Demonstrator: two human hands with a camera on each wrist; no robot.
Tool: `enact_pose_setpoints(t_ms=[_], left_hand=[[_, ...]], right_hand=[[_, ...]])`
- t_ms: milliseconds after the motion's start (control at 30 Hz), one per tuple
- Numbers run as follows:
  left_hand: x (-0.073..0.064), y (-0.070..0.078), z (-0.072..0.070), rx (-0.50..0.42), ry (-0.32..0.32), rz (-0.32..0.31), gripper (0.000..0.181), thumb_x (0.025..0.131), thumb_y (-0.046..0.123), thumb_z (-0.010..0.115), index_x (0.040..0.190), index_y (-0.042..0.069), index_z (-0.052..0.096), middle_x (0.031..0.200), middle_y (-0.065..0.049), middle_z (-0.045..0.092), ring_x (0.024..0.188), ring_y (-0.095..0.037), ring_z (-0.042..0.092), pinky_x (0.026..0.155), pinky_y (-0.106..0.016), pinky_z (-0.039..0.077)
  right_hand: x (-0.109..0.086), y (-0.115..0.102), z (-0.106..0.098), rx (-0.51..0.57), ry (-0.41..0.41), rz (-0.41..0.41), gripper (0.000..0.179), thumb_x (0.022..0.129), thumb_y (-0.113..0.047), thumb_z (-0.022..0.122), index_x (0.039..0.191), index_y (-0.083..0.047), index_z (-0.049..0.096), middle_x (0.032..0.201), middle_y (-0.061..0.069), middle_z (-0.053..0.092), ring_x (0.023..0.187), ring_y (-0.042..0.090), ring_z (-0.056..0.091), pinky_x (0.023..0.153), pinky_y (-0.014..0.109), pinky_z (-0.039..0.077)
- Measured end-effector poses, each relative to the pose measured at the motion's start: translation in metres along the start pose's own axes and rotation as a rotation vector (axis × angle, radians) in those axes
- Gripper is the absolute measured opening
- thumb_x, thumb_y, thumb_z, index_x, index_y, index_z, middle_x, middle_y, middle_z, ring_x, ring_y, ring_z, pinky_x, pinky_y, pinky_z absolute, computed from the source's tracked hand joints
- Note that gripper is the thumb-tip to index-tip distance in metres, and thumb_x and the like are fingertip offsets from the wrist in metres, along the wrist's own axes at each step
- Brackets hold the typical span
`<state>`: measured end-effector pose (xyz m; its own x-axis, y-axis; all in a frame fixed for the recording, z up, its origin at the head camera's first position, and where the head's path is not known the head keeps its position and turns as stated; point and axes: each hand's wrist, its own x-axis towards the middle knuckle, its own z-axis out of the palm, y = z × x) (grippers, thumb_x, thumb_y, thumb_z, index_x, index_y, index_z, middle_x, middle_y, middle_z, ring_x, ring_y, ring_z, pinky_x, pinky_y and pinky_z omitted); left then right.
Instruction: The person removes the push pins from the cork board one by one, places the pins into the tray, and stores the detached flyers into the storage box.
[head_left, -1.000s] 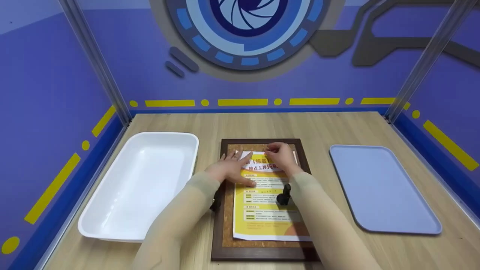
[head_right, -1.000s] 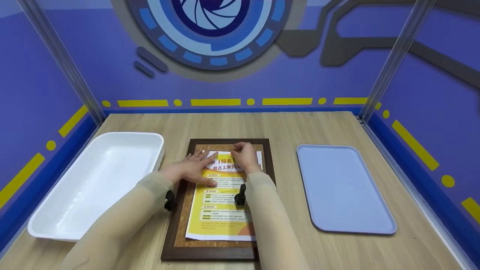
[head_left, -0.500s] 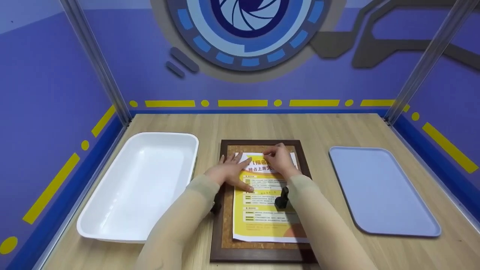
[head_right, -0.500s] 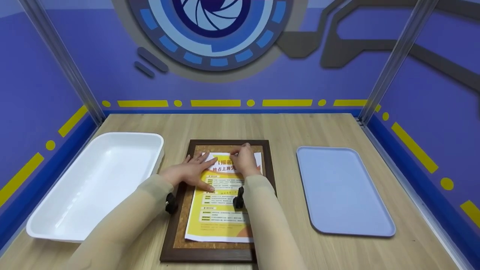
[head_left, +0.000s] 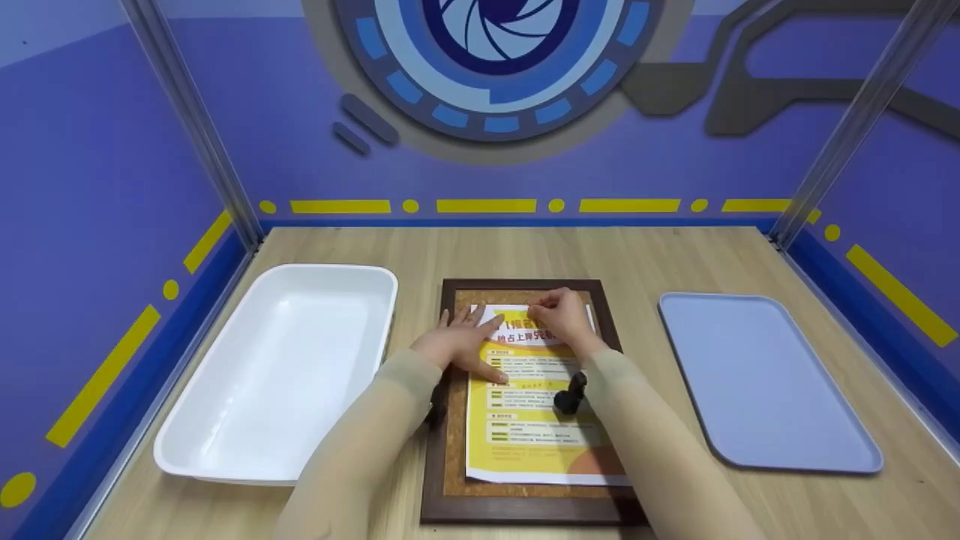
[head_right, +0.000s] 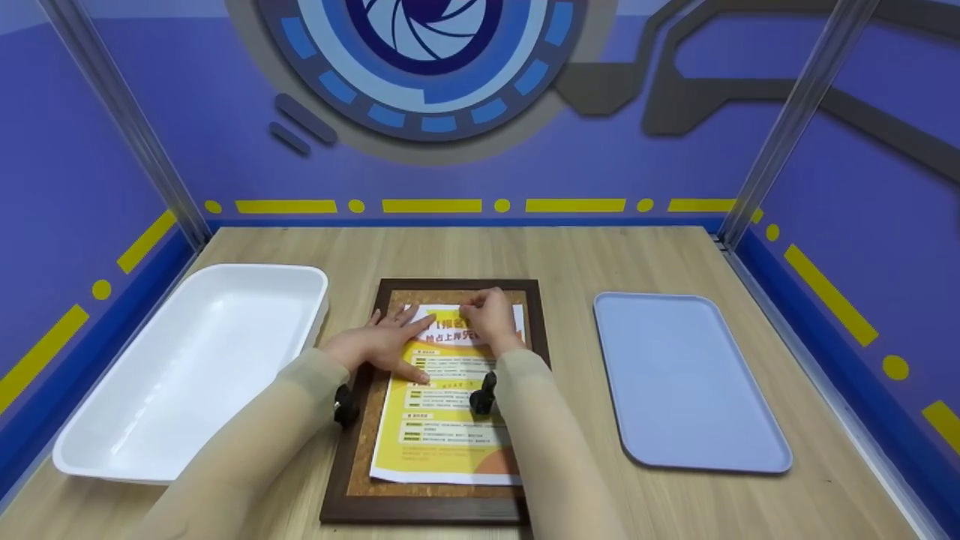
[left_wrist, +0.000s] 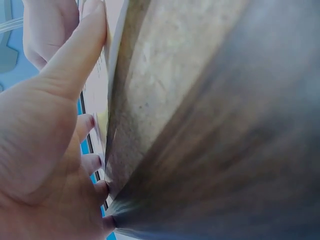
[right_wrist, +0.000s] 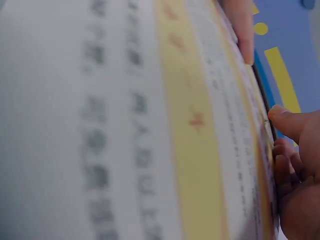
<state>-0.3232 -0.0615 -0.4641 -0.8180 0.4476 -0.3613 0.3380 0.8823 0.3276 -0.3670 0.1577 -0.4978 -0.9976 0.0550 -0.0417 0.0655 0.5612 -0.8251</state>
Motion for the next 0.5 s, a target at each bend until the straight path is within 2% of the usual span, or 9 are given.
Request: enact_pose_setpoints(t_ms=[167, 300, 500], left_hand=[[-0.001, 0.0, -0.001, -0.007, 0.004, 0.007, 0.116, 0.078, 0.071, 0.075, 0.167, 0.029, 0.013, 0.175, -0.01, -0.005, 0.162, -0.033, -0.009, 0.13, -0.056, -0.008], [-0.001, 0.0, -0.002, -0.021, 0.001, 0.0, 0.117, 0.078, 0.071, 0.076, 0.167, 0.029, 0.013, 0.175, -0.01, -0.006, 0.162, -0.033, -0.011, 0.13, -0.055, -0.009], [-0.002, 0.001, -0.001, -0.038, 0.003, -0.006, 0.117, 0.077, 0.07, 0.077, 0.167, 0.03, 0.014, 0.175, -0.008, -0.006, 0.162, -0.031, -0.012, 0.13, -0.054, -0.011]], right_hand=[[-0.005, 0.002, -0.012, 0.094, -0.017, 0.001, 0.013, 0.098, -0.022, 0.072, 0.103, -0.011, 0.076, 0.106, 0.007, 0.071, 0.094, 0.02, 0.06, 0.079, 0.029, 0.046], [-0.013, 0.005, -0.025, 0.203, -0.033, 0.024, 0.012, 0.098, -0.024, 0.071, 0.104, -0.014, 0.076, 0.108, 0.006, 0.072, 0.097, 0.021, 0.062, 0.081, 0.03, 0.05], [-0.027, 0.015, -0.051, 0.274, -0.027, -0.042, 0.022, 0.099, -0.024, 0.07, 0.113, -0.008, 0.073, 0.106, 0.005, 0.071, 0.095, 0.021, 0.066, 0.08, 0.029, 0.058]])
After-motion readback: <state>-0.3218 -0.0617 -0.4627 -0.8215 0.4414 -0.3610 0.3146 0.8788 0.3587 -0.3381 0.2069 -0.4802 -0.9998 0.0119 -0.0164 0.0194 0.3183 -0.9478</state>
